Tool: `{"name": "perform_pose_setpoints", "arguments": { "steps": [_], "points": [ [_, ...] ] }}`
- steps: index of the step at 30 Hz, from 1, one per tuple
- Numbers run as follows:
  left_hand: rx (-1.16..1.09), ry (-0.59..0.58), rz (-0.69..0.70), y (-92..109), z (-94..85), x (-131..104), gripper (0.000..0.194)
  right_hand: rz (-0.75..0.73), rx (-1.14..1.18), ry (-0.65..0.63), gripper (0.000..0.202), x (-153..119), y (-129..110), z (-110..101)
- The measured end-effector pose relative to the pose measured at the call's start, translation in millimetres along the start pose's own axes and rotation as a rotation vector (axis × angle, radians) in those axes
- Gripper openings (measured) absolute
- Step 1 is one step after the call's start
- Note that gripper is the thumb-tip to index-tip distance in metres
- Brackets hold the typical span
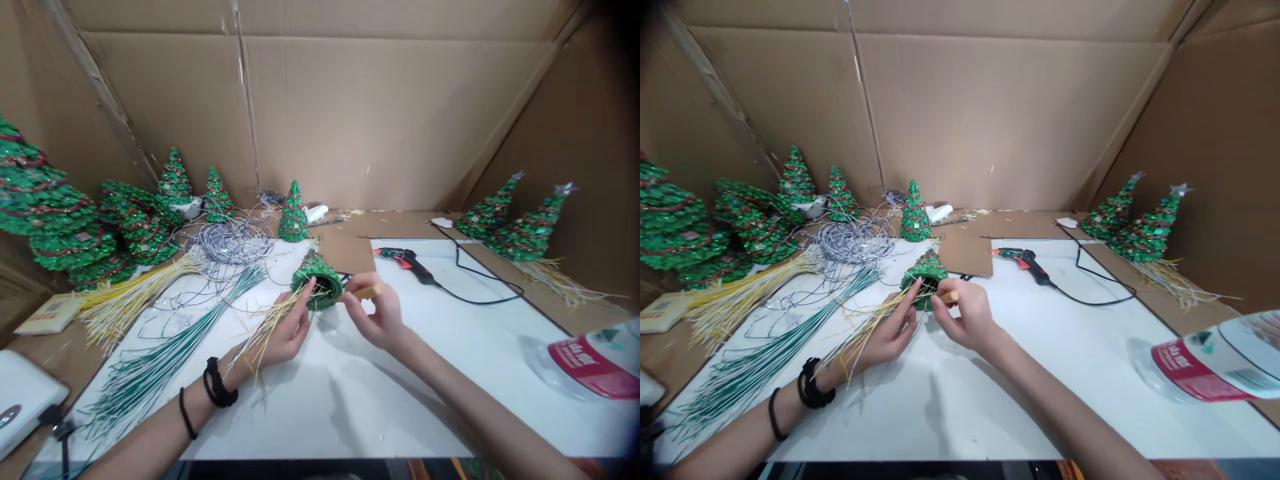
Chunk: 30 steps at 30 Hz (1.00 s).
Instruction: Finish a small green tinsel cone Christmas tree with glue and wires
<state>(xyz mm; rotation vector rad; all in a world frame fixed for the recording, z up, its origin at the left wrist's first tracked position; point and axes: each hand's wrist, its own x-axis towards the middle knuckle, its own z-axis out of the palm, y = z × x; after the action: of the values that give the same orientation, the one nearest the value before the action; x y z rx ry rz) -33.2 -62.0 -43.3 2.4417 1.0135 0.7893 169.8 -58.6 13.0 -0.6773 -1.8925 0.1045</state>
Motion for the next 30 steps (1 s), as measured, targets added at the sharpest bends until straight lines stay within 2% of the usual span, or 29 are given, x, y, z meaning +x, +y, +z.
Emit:
{"name": "perform_pose_setpoints", "arguments": {
  "steps": [3,8,30],
  "points": [
    [-0.005,0.008,0.011,1,0.9,1,0.072,-0.044,-0.069,0.019,0.008,-12,8,16],
    [-0.009,0.027,0.007,6,1.7,2,0.075,0.121,-0.117,0.033,0.007,-30,20,21],
    [0.006,0.047,0.028,6,1.7,3,0.077,0.212,-0.12,0.027,0.006,-25,12,26]
  ]
}}
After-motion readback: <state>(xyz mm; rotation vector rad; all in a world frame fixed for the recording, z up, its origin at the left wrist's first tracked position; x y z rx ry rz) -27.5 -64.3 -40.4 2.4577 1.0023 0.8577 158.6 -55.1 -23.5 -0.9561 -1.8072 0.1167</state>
